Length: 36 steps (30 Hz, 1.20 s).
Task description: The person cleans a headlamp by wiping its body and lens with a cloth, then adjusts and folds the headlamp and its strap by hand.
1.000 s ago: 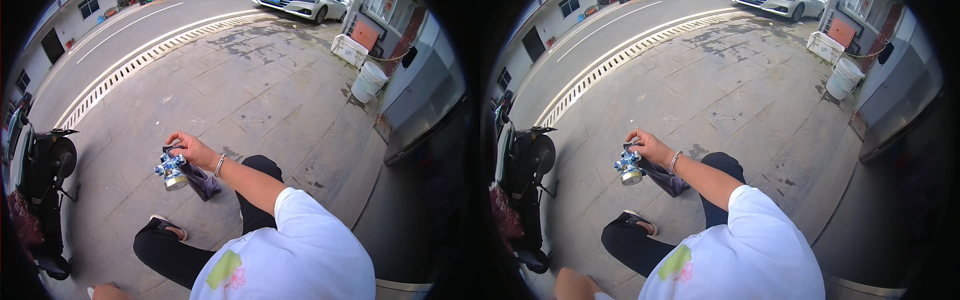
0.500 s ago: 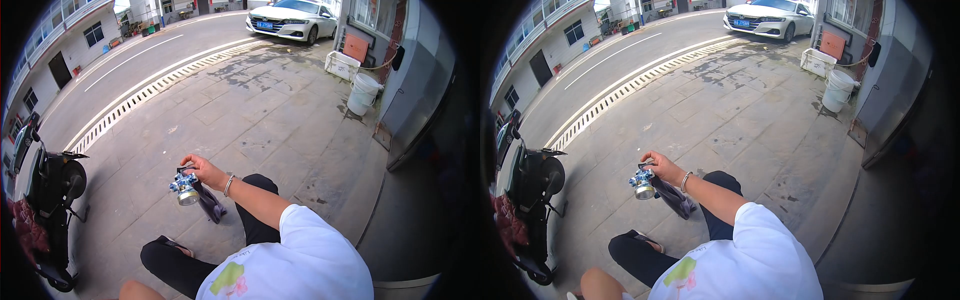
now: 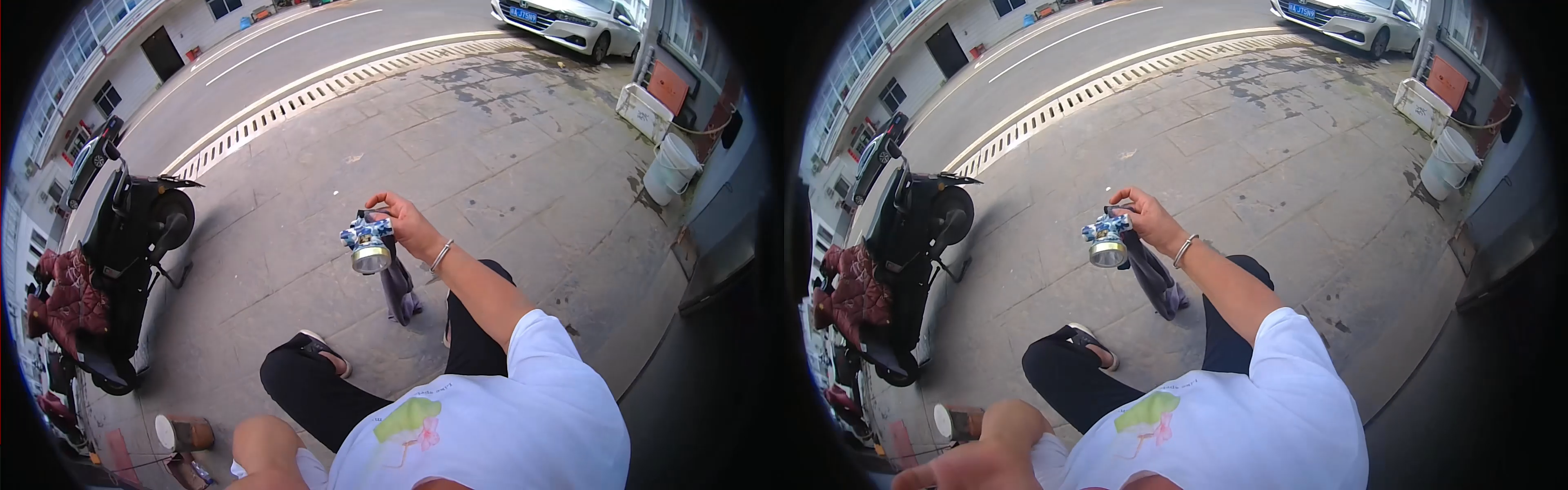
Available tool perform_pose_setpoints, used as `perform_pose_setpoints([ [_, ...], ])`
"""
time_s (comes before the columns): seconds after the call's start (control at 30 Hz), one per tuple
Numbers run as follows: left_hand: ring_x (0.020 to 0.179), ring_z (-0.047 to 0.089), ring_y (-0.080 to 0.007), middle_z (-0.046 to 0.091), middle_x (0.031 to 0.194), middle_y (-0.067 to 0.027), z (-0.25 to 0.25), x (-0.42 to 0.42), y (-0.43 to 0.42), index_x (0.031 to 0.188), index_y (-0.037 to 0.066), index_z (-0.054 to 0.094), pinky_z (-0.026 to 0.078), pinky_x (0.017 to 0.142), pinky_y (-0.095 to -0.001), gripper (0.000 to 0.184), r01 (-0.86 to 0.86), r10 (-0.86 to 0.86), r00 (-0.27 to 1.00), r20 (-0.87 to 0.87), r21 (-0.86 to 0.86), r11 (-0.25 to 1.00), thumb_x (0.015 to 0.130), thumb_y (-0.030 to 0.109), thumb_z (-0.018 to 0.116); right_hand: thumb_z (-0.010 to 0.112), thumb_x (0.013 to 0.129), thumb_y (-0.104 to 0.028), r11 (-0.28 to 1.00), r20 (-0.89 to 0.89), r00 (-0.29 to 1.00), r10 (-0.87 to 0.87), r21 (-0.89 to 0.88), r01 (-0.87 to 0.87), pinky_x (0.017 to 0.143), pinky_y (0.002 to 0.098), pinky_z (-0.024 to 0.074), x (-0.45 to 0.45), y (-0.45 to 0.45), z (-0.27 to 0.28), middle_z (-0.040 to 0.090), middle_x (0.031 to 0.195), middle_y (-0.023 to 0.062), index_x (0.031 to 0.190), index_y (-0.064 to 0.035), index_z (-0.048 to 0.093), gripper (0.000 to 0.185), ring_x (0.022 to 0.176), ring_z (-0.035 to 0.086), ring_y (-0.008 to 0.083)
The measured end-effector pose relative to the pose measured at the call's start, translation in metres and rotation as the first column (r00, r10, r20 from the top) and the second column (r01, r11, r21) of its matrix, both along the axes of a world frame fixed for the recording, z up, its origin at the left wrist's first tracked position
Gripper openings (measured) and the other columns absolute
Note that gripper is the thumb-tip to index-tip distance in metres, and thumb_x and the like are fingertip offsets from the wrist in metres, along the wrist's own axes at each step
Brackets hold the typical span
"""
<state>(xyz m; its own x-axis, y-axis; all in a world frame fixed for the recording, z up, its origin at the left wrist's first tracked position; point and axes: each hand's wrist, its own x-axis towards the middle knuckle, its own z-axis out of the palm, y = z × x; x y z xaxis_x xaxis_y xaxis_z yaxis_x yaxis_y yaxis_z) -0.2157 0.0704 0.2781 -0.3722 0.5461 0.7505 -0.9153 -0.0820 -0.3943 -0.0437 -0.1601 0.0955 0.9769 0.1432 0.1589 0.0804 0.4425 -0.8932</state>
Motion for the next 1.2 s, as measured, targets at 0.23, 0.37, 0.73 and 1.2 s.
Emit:
perform_pose_setpoints([
  [0.23, 0.113, 0.049, -0.0188, 0.051, 0.121, -0.0111, -0.157, 0.129, 0.006, 0.131, 0.002, 0.043, 0.037, 0.096, -0.0313, 0.042, 0.503, 0.436, 0.114, -0.893, 0.430, 0.750, 0.097, 0.028, 0.043, 0.058, 0.090, -0.013, 0.999, 0.064, 0.998, -0.027, -0.040, 0.030, 0.058, 0.0174, 0.0433, 0.015, 0.001, -0.013, 0.060, 0.084, 0.0007, 0.108, -0.0071, 0.048, 0.022, 0.070, 0.055, 0.0030],
  [0.37, 0.106, 0.053, -0.0193, 0.052, 0.117, -0.0134, -0.215, 0.152, -0.043, 0.143, 0.006, 0.022, 0.045, 0.088, -0.0324, 0.072, 0.760, 0.284, -0.080, -0.955, 0.126, 0.638, 0.087, 0.028, 0.062, 0.054, 0.091, -0.010, 0.969, 0.155, 0.974, -0.168, -0.158, 0.192, 0.057, 0.0179, 0.0425, 0.032, -0.004, -0.042, 0.061, 0.088, 0.0032, 0.108, -0.0056, 0.047, 0.019, 0.072, 0.055, 0.0042],
  [0.73, 0.070, 0.060, -0.0140, 0.062, 0.087, -0.0085, -0.220, 0.176, -0.059, 0.137, 0.011, 0.033, 0.048, 0.063, -0.0282, 0.067, 0.649, 0.254, -0.103, -0.962, 0.129, 0.750, 0.078, 0.019, 0.066, 0.050, 0.090, -0.003, 0.931, 0.150, 0.980, -0.131, -0.320, 0.173, 0.070, 0.0207, 0.0455, 0.059, 0.000, -0.075, 0.060, 0.092, 0.0063, 0.118, -0.0029, 0.041, 0.030, 0.081, 0.058, 0.0088],
  [1.2, 0.072, 0.063, -0.0182, 0.063, 0.088, -0.0114, -0.241, 0.167, -0.084, 0.134, 0.008, 0.034, 0.050, 0.065, -0.0320, 0.067, 0.564, 0.289, -0.119, -0.950, 0.175, 0.807, 0.079, 0.024, 0.068, 0.055, 0.089, -0.005, 0.924, 0.108, 0.973, -0.203, -0.307, 0.227, 0.055, 0.0177, 0.0409, 0.050, -0.010, -0.083, 0.062, 0.083, 0.0045, 0.114, -0.0055, 0.045, 0.027, 0.067, 0.054, 0.0059],
])
